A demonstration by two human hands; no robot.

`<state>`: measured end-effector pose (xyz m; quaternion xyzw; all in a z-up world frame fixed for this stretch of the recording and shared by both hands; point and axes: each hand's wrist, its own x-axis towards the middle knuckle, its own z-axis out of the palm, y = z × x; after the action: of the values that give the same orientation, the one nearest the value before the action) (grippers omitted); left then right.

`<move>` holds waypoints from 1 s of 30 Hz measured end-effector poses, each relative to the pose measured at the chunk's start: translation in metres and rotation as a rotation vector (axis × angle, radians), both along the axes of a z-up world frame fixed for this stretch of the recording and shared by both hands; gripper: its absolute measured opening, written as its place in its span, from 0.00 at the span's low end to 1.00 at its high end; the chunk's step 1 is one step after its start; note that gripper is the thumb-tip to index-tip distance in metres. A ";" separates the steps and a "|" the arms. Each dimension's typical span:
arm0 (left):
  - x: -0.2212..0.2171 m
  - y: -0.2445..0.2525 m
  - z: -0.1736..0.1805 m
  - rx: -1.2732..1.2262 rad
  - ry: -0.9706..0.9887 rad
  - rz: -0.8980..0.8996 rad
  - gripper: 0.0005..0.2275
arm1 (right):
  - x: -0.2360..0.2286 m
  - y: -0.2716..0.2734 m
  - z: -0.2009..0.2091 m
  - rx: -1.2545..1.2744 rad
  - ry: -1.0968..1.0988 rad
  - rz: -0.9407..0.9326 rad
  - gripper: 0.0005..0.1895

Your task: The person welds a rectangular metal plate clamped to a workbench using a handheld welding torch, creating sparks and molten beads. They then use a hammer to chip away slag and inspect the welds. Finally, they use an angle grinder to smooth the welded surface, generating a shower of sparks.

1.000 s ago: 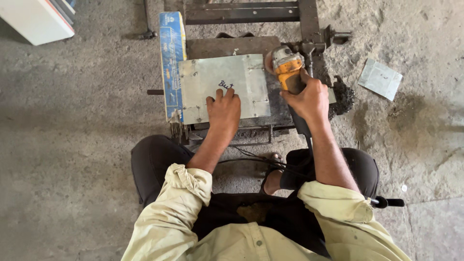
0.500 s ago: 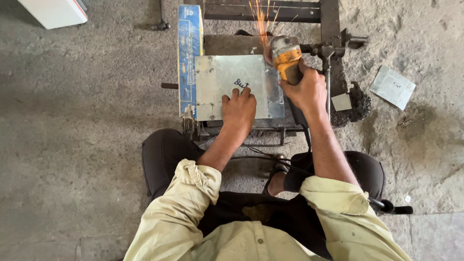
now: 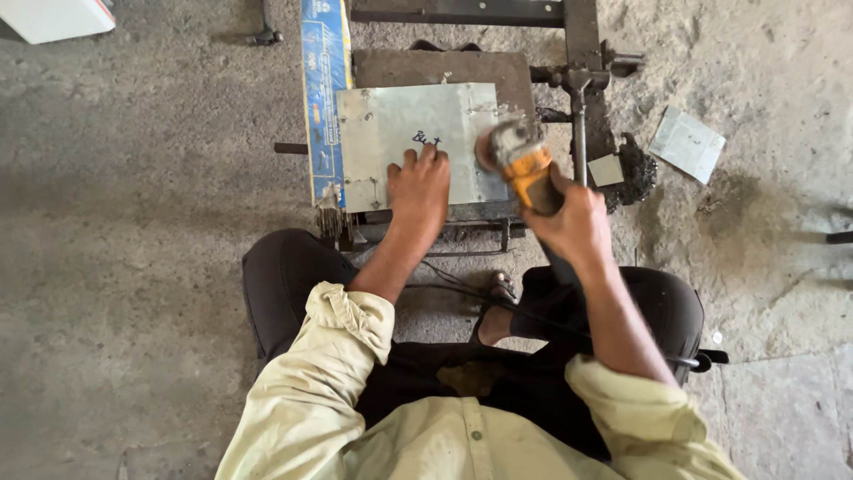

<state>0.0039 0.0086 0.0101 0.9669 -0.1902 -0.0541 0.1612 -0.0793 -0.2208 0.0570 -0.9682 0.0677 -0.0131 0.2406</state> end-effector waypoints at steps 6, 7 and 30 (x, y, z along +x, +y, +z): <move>-0.001 -0.003 -0.004 0.011 -0.162 0.149 0.34 | -0.031 0.023 0.023 -0.075 -0.033 -0.008 0.46; -0.002 -0.002 -0.003 0.015 -0.143 0.166 0.34 | -0.030 0.028 0.026 -0.095 -0.024 -0.028 0.46; 0.003 0.004 -0.003 0.042 -0.089 0.185 0.40 | -0.029 0.014 0.014 -0.119 -0.025 -0.115 0.46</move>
<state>0.0071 0.0126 0.0067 0.9850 -0.1058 0.0003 0.1367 -0.1087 -0.2070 0.0706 -0.9750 0.1195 -0.0429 0.1825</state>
